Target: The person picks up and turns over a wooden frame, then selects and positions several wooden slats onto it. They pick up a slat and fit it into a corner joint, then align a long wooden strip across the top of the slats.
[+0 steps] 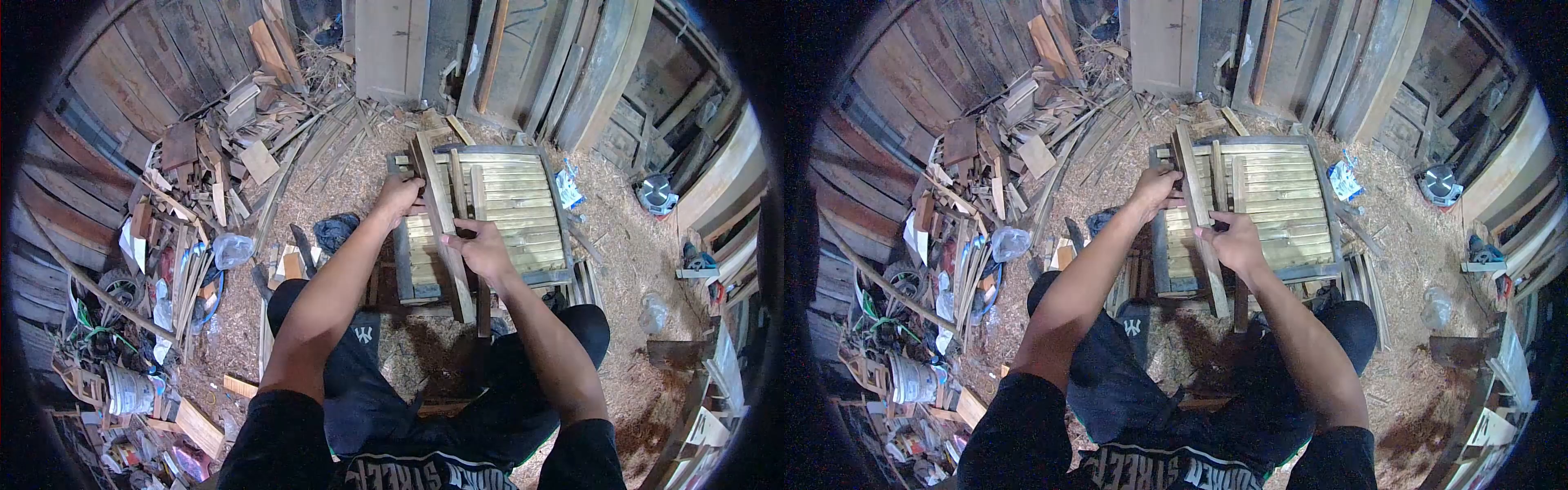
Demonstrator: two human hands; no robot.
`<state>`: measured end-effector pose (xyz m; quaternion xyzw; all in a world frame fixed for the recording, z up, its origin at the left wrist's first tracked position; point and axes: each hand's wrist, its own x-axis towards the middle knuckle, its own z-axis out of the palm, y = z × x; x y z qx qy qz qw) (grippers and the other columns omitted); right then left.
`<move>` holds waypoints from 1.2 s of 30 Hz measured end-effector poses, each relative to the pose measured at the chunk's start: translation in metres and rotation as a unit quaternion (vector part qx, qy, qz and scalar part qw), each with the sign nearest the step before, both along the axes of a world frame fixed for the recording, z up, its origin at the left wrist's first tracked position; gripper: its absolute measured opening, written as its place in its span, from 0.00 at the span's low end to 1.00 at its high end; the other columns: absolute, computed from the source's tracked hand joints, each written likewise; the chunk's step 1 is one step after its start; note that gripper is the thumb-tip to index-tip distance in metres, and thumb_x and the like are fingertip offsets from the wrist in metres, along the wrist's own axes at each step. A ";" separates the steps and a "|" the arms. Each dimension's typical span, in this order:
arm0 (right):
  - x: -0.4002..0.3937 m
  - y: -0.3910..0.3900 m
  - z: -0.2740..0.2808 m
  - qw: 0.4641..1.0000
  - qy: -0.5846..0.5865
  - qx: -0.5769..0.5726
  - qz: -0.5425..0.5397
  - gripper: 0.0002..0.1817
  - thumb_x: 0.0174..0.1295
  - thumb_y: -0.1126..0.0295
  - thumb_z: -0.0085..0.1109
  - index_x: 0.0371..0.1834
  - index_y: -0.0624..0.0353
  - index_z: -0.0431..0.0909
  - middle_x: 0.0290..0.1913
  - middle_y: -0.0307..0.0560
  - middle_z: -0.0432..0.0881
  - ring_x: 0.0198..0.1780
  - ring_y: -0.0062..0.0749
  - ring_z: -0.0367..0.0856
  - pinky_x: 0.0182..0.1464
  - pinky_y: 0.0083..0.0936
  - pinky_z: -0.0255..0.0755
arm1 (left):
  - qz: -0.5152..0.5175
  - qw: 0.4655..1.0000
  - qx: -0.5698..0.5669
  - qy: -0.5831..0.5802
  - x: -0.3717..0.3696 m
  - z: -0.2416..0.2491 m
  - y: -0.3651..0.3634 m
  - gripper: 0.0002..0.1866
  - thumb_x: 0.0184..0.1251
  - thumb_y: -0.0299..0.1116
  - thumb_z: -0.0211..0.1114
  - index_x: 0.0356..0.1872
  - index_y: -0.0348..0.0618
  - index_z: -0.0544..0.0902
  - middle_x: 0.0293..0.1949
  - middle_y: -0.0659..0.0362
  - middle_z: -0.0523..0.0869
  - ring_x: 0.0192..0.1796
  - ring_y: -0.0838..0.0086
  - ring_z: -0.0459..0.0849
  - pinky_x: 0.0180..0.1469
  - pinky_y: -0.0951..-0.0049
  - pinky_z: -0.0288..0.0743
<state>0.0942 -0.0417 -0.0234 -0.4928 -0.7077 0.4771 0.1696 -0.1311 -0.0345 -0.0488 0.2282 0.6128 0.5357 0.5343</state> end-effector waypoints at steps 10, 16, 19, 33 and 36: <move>0.001 -0.001 -0.001 1.000 0.025 0.009 0.007 0.35 0.59 0.57 0.82 0.64 0.71 0.84 0.51 0.71 0.90 0.52 0.45 0.92 0.58 0.34 0.82 | 0.003 1.000 0.000 0.021 0.001 -0.002 0.002 0.22 0.82 0.28 0.59 0.71 0.29 0.72 0.57 0.42 0.87 0.47 0.53 0.93 0.48 0.57 0.93; 0.000 -0.004 0.011 1.000 0.014 -0.004 0.016 0.35 0.60 0.60 0.81 0.65 0.73 0.82 0.51 0.67 0.91 0.51 0.40 0.91 0.57 0.32 0.82 | -0.017 0.998 0.008 0.065 0.001 -0.004 0.001 0.24 0.83 0.26 0.58 0.74 0.28 0.69 0.54 0.41 0.87 0.46 0.53 0.94 0.46 0.58 0.94; 0.000 -0.003 0.006 0.999 0.011 0.024 0.021 0.35 0.62 0.61 0.81 0.66 0.74 0.81 0.48 0.61 0.92 0.47 0.33 0.90 0.54 0.29 0.82 | -0.016 0.998 0.009 0.067 0.001 -0.003 0.000 0.22 0.83 0.26 0.58 0.72 0.28 0.71 0.52 0.41 0.88 0.45 0.54 0.93 0.46 0.58 0.94; 0.001 -0.004 0.001 0.999 0.050 0.000 0.005 0.31 0.59 0.59 0.82 0.61 0.68 0.86 0.46 0.64 0.93 0.45 0.35 0.91 0.54 0.31 0.82 | -0.005 1.000 0.011 0.005 0.000 -0.006 0.001 0.21 0.84 0.28 0.57 0.70 0.26 0.73 0.52 0.42 0.87 0.45 0.53 0.93 0.48 0.55 0.94; 0.000 -0.001 -0.010 0.998 0.065 -0.026 -0.008 0.31 0.59 0.59 0.82 0.61 0.67 0.87 0.44 0.62 0.93 0.43 0.33 0.90 0.53 0.30 0.82 | -0.005 1.000 0.008 0.013 0.002 0.000 -0.001 0.21 0.84 0.28 0.56 0.70 0.26 0.72 0.52 0.41 0.87 0.46 0.52 0.92 0.48 0.55 0.94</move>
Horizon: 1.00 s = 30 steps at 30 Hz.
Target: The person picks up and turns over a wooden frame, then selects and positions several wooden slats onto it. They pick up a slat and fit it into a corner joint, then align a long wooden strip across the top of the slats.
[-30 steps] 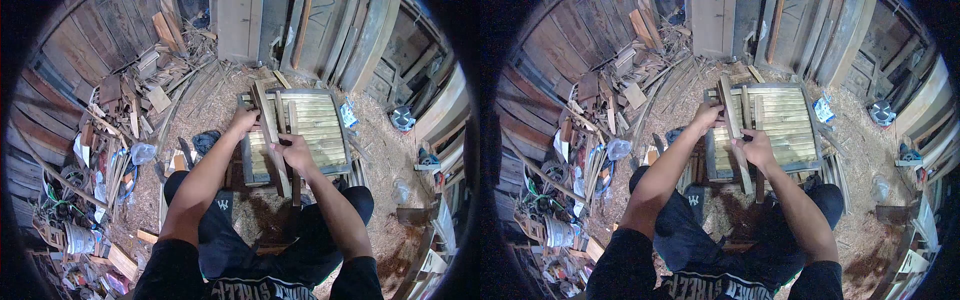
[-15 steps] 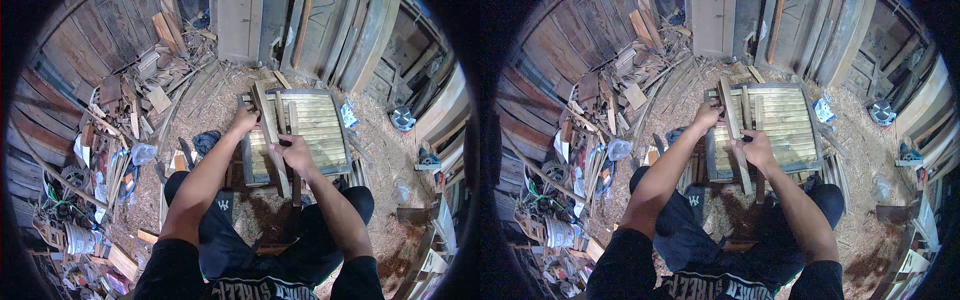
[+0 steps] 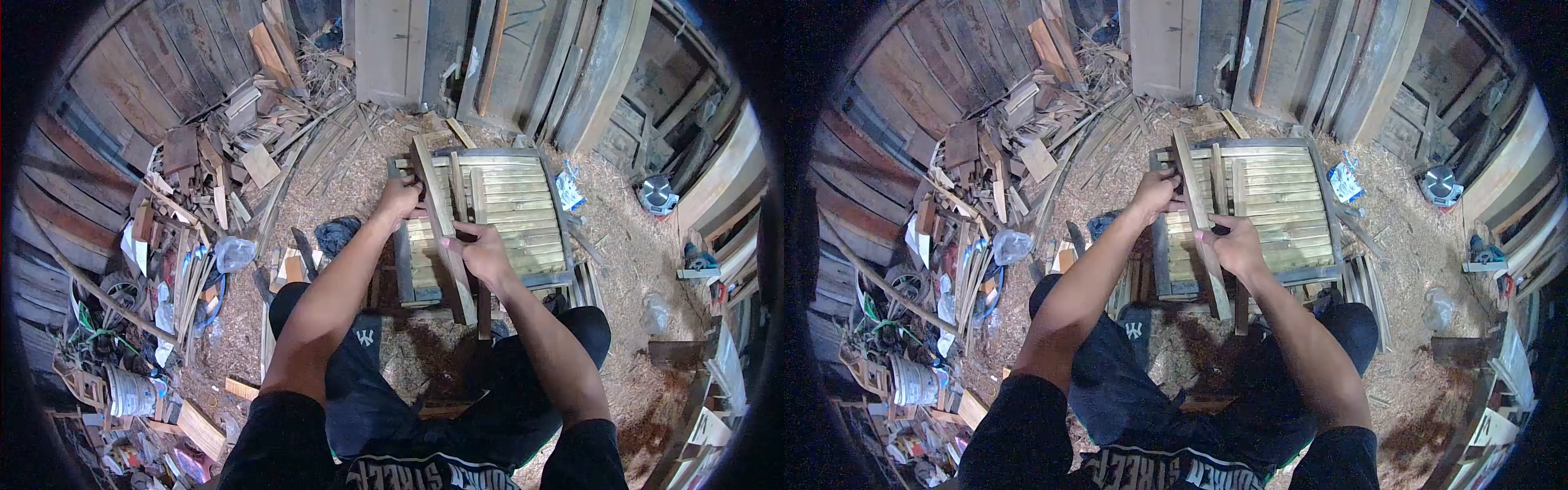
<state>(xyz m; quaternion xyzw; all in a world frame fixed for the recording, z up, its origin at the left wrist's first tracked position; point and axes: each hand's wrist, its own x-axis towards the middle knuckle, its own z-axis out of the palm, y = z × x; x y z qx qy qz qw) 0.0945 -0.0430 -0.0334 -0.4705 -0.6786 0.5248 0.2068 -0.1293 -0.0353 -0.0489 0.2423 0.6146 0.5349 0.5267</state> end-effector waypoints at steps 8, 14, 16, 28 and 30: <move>-0.001 -0.006 0.020 0.999 -0.019 0.036 0.016 0.30 0.60 0.60 0.82 0.61 0.65 0.87 0.45 0.61 0.93 0.44 0.34 0.91 0.54 0.31 0.82 | 0.003 1.000 -0.019 0.004 0.001 0.003 0.000 0.19 0.85 0.29 0.54 0.68 0.27 0.75 0.51 0.42 0.87 0.46 0.54 0.91 0.49 0.55 0.94; -0.001 -0.007 0.026 0.999 -0.034 0.040 0.010 0.30 0.59 0.59 0.82 0.60 0.65 0.88 0.44 0.62 0.93 0.45 0.36 0.92 0.55 0.32 0.82 | -0.003 1.000 -0.004 -0.001 0.001 0.002 0.000 0.18 0.84 0.29 0.54 0.67 0.28 0.76 0.50 0.42 0.87 0.45 0.54 0.92 0.47 0.57 0.94; -0.001 -0.001 0.007 0.999 -0.016 0.038 0.010 0.30 0.58 0.59 0.83 0.60 0.66 0.87 0.44 0.62 0.93 0.45 0.36 0.92 0.55 0.32 0.82 | -0.016 0.999 -0.005 0.041 0.000 0.000 0.001 0.19 0.84 0.30 0.55 0.67 0.27 0.76 0.52 0.41 0.87 0.44 0.53 0.93 0.46 0.58 0.94; -0.001 -0.001 0.012 0.999 -0.028 0.027 0.005 0.33 0.57 0.58 0.84 0.61 0.68 0.86 0.45 0.63 0.93 0.44 0.37 0.92 0.53 0.31 0.83 | 0.000 0.996 -0.007 0.094 -0.005 0.007 -0.005 0.22 0.81 0.31 0.64 0.66 0.23 0.77 0.48 0.41 0.89 0.39 0.58 0.94 0.38 0.65 0.94; 0.000 0.000 0.009 0.999 -0.033 0.029 0.004 0.32 0.58 0.58 0.84 0.61 0.68 0.86 0.44 0.62 0.93 0.43 0.36 0.92 0.52 0.31 0.83 | -0.007 0.994 0.006 0.111 -0.011 0.011 -0.005 0.22 0.80 0.33 0.66 0.64 0.22 0.78 0.47 0.41 0.89 0.37 0.59 0.94 0.38 0.66 0.94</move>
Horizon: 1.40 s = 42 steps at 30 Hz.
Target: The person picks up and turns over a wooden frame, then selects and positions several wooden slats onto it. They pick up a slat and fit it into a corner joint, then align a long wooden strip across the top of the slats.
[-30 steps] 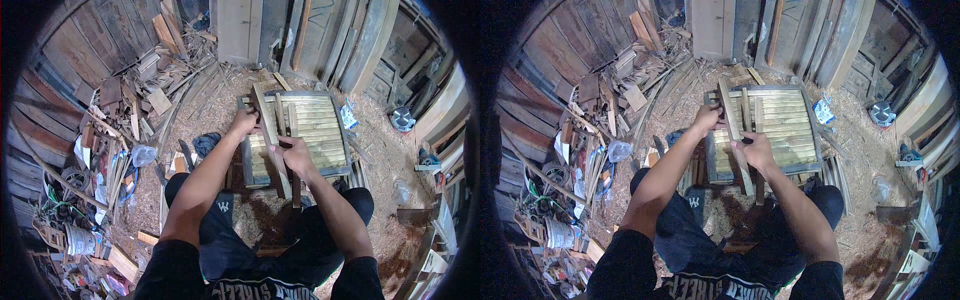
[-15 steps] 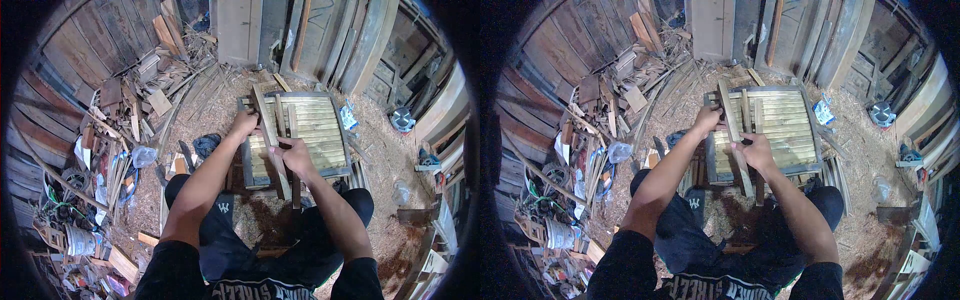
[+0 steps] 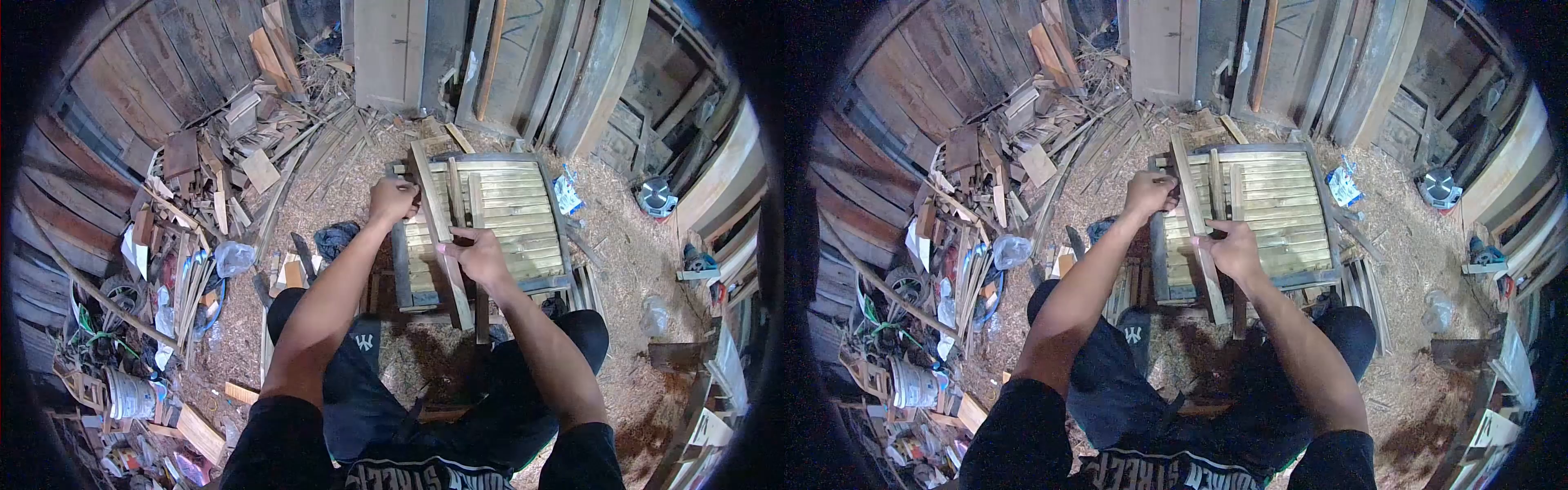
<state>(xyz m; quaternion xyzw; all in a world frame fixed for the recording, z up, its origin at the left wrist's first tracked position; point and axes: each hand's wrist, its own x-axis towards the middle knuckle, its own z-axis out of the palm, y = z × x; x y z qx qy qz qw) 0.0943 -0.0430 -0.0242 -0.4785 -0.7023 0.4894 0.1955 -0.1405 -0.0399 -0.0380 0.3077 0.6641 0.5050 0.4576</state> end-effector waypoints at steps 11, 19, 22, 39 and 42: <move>0.000 0.001 0.003 0.999 -0.001 0.038 0.016 0.32 0.54 0.54 0.85 0.55 0.66 0.90 0.36 0.61 0.93 0.37 0.35 0.92 0.46 0.31 0.84 | 0.002 0.999 0.038 0.001 0.012 0.010 -0.004 0.24 0.73 0.40 0.76 0.55 0.27 0.83 0.40 0.50 0.89 0.34 0.70 0.92 0.36 0.68 0.93; -0.004 0.000 0.016 1.000 -0.024 0.002 -0.003 0.33 0.55 0.52 0.84 0.56 0.66 0.90 0.39 0.63 0.93 0.39 0.36 0.93 0.49 0.32 0.83 | -0.012 1.000 0.012 0.005 0.014 0.011 -0.007 0.26 0.70 0.41 0.79 0.55 0.31 0.78 0.35 0.53 0.87 0.33 0.70 0.91 0.33 0.68 0.92; -0.007 0.003 0.006 1.000 -0.011 0.014 -0.014 0.34 0.55 0.51 0.84 0.57 0.66 0.89 0.40 0.63 0.93 0.41 0.37 0.93 0.50 0.32 0.83 | -0.039 0.996 0.003 0.079 0.030 0.021 -0.014 0.34 0.64 0.42 0.83 0.61 0.32 0.75 0.34 0.55 0.85 0.32 0.70 0.90 0.31 0.68 0.90; -0.035 0.042 0.017 0.995 0.077 -0.069 -0.007 0.15 0.60 0.72 0.80 0.49 0.64 0.92 0.33 0.49 0.92 0.28 0.29 0.90 0.30 0.31 0.86 | -0.092 0.947 0.077 0.299 0.020 0.025 -0.020 0.25 0.55 0.39 0.81 0.55 0.42 0.91 0.29 0.57 0.91 0.30 0.73 0.88 0.36 0.66 0.81; -0.040 0.056 0.040 0.965 0.024 0.255 0.051 0.21 0.58 0.75 0.75 0.57 0.51 0.90 0.46 0.52 0.91 0.38 0.43 0.91 0.47 0.37 0.87 | -0.111 0.943 0.031 0.314 0.015 0.038 -0.020 0.23 0.58 0.35 0.76 0.57 0.43 0.91 0.34 0.48 0.94 0.35 0.64 0.93 0.45 0.63 0.85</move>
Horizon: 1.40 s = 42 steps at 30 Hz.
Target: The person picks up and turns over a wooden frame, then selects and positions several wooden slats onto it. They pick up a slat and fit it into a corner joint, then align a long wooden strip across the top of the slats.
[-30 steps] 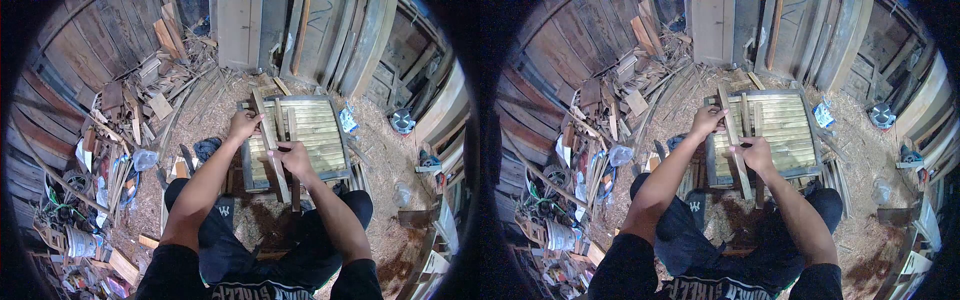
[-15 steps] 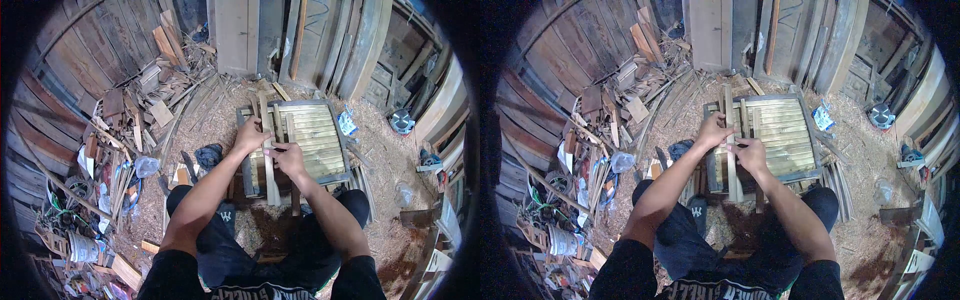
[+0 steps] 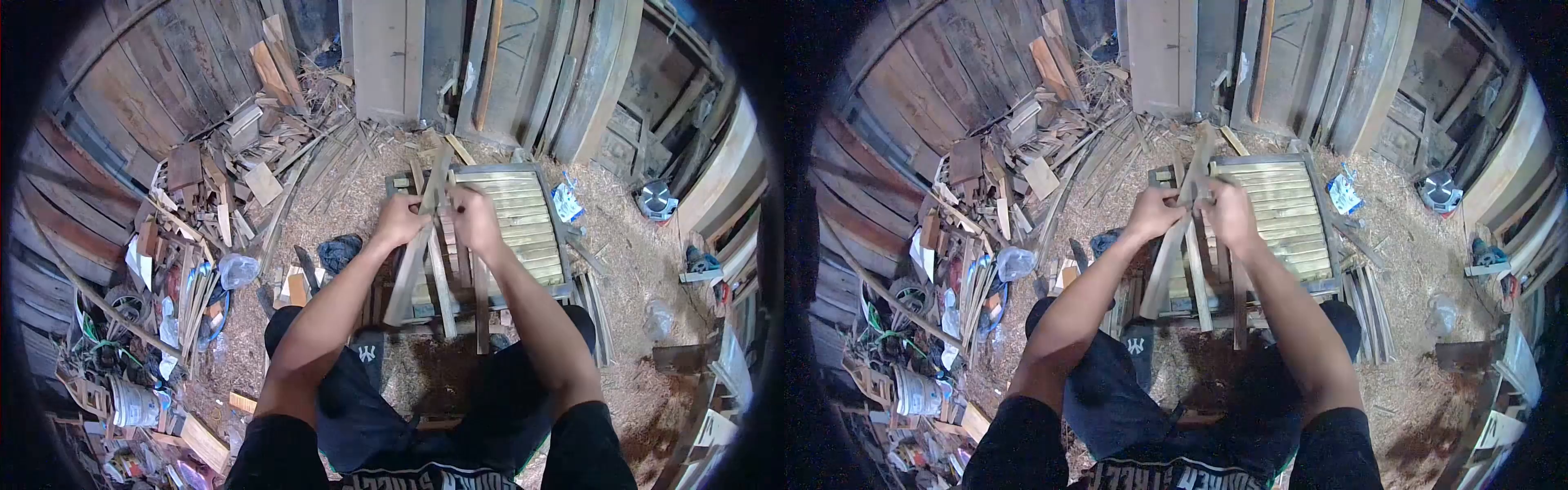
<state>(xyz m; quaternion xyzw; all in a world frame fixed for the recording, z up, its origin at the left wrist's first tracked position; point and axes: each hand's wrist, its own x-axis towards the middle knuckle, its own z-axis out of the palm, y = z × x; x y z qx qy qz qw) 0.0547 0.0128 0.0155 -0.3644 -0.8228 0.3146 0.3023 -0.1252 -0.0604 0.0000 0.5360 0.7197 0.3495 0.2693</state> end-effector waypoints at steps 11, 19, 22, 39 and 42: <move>0.030 0.097 -0.019 0.978 -0.117 0.153 0.081 0.15 0.63 0.72 0.66 0.52 0.54 0.90 0.55 0.57 0.89 0.54 0.59 0.87 0.57 0.46 0.82 | -0.103 0.980 0.069 0.153 -0.040 0.010 0.007 0.22 0.61 0.34 0.81 0.57 0.44 0.91 0.50 0.46 0.91 0.54 0.50 0.89 0.60 0.55 0.79; 0.028 0.127 -0.027 0.983 -0.048 0.165 0.062 0.16 0.64 0.71 0.68 0.55 0.54 0.89 0.51 0.58 0.90 0.51 0.60 0.88 0.55 0.46 0.82 | -0.025 0.970 0.146 0.191 -0.056 0.001 0.026 0.14 0.67 0.32 0.75 0.52 0.40 0.92 0.51 0.47 0.91 0.56 0.50 0.88 0.62 0.55 0.80; 0.030 0.132 -0.038 0.986 -0.060 0.144 0.060 0.15 0.64 0.73 0.68 0.55 0.56 0.89 0.50 0.58 0.90 0.50 0.59 0.88 0.55 0.45 0.83 | -0.051 0.966 0.151 0.204 -0.060 -0.002 0.032 0.15 0.68 0.32 0.75 0.53 0.39 0.91 0.49 0.48 0.91 0.55 0.52 0.88 0.59 0.55 0.79; 0.052 0.090 -0.049 0.997 -0.047 0.056 -0.029 0.15 0.66 0.66 0.72 0.52 0.61 0.87 0.51 0.61 0.87 0.49 0.62 0.89 0.55 0.45 0.82 | -0.092 0.951 0.142 0.258 -0.065 -0.010 0.037 0.16 0.69 0.33 0.72 0.56 0.41 0.90 0.45 0.47 0.88 0.50 0.47 0.87 0.55 0.54 0.79; 0.041 0.061 -0.041 0.990 -0.103 -0.052 -0.077 0.23 0.62 0.57 0.77 0.47 0.68 0.85 0.41 0.66 0.89 0.47 0.63 0.90 0.54 0.45 0.83 | -0.085 0.952 0.145 0.256 -0.065 -0.013 0.039 0.15 0.68 0.32 0.72 0.54 0.41 0.91 0.45 0.48 0.88 0.50 0.48 0.87 0.55 0.53 0.80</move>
